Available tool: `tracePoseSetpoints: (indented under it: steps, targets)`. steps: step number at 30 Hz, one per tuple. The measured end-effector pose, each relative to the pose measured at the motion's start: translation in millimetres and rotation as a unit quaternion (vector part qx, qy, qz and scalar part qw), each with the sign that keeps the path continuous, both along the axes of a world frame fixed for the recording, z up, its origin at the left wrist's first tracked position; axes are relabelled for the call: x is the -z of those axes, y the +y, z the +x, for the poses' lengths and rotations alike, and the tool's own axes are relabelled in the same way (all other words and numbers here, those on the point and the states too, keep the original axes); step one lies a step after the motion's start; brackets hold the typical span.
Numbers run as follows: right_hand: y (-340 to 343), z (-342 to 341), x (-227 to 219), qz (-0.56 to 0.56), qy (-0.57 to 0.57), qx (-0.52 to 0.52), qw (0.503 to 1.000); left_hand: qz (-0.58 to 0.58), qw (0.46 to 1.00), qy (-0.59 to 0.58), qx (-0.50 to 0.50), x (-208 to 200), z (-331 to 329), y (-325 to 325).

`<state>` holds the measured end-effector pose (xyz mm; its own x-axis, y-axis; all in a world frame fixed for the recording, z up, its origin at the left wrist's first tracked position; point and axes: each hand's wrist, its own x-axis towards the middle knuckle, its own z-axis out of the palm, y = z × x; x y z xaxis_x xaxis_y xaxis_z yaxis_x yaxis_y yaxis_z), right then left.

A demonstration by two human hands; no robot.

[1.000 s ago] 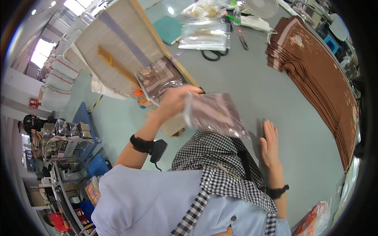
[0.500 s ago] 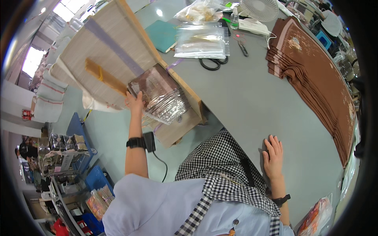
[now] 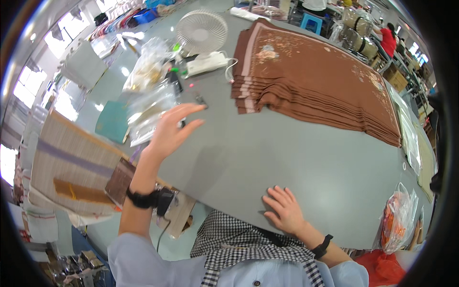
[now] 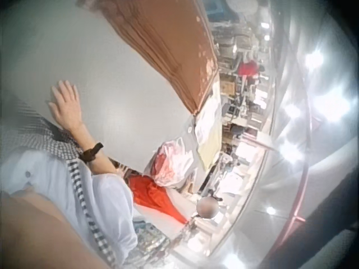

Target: The person folds brown floral-patterned textiles on a table and places them into clear plastic bags. The person repeats this process for multiple items, stacking the finished packages on the table.

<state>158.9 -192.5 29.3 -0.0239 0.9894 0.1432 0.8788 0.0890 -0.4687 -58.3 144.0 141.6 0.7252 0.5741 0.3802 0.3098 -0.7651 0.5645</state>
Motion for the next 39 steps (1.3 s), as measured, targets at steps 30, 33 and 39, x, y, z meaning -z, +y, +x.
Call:
tracePoseSetpoints:
  steps: [30, 33, 39]
  targets:
    - [40, 167, -62, 0.257, -0.142, 0.306, 0.906, 0.013, 0.99, -0.088, -0.105, -101, -28, -1]
    - [48, 179, -81, 0.167, -0.229, 0.301, 0.911, -0.009, 0.969, -0.162, -0.186, -100, -112, -33]
    - [76, 79, -113, 0.178, -0.07, 0.107, 0.976, 0.023, 0.997, -0.042, -0.066, 19, -91, -133]
